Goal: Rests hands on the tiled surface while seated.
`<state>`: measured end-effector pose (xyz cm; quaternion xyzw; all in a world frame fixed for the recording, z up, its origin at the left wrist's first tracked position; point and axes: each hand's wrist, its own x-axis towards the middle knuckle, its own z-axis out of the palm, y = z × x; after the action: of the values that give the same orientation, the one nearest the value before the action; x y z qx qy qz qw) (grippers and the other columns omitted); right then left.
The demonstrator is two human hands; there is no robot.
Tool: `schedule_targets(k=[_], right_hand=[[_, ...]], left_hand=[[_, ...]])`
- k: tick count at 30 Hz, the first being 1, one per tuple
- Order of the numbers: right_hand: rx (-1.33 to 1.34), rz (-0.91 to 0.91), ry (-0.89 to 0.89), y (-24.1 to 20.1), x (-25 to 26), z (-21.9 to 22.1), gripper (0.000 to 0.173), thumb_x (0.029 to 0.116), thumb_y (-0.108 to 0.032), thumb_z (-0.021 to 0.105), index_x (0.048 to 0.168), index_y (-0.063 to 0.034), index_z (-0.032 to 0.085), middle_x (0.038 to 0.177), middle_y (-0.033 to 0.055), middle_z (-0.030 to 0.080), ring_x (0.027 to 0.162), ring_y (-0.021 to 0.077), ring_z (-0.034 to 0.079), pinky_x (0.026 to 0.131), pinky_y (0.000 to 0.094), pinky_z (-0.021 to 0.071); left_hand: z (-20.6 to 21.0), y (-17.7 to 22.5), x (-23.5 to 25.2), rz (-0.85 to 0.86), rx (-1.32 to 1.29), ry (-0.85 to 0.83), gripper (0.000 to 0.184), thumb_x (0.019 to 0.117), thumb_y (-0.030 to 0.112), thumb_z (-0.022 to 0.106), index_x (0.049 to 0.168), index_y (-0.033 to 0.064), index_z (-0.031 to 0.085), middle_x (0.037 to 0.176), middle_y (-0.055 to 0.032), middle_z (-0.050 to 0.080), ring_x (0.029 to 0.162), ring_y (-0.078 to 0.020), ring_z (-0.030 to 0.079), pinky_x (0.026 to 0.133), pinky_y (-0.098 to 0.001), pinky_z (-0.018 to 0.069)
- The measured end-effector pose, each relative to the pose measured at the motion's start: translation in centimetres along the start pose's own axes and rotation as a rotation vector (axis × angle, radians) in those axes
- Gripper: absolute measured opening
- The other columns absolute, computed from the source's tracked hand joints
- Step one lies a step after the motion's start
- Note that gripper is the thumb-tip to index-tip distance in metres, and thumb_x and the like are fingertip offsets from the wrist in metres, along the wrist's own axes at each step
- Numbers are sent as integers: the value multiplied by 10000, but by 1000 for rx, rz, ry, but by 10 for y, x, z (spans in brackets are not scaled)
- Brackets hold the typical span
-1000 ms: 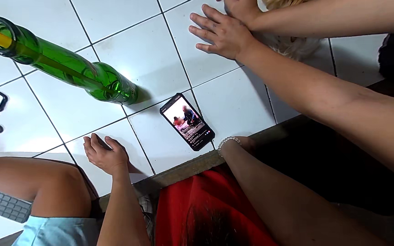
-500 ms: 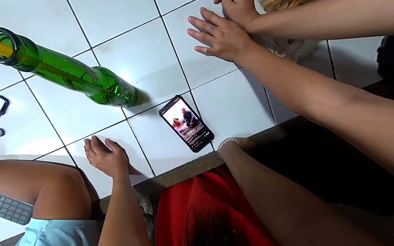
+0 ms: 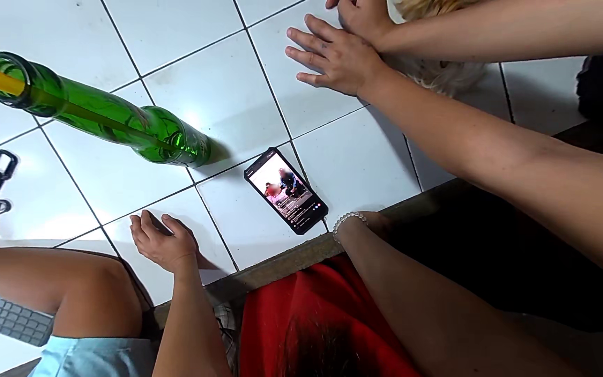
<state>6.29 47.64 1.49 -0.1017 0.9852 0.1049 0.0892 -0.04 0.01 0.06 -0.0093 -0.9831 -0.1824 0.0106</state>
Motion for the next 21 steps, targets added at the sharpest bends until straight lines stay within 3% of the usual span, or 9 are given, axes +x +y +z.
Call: schedule_targets(k=[21], right_hand=[[200,54,21,1,1,2,544,1055,-43,329,1597,-89,308,1716,86,141,1573,334,148,1240,486,271]], left_hand=[[1,-2,0,3,-7,2,502,1053,291,453,1473,24,518,1586,-216,413,1504,-374,343,1234,-487,225]])
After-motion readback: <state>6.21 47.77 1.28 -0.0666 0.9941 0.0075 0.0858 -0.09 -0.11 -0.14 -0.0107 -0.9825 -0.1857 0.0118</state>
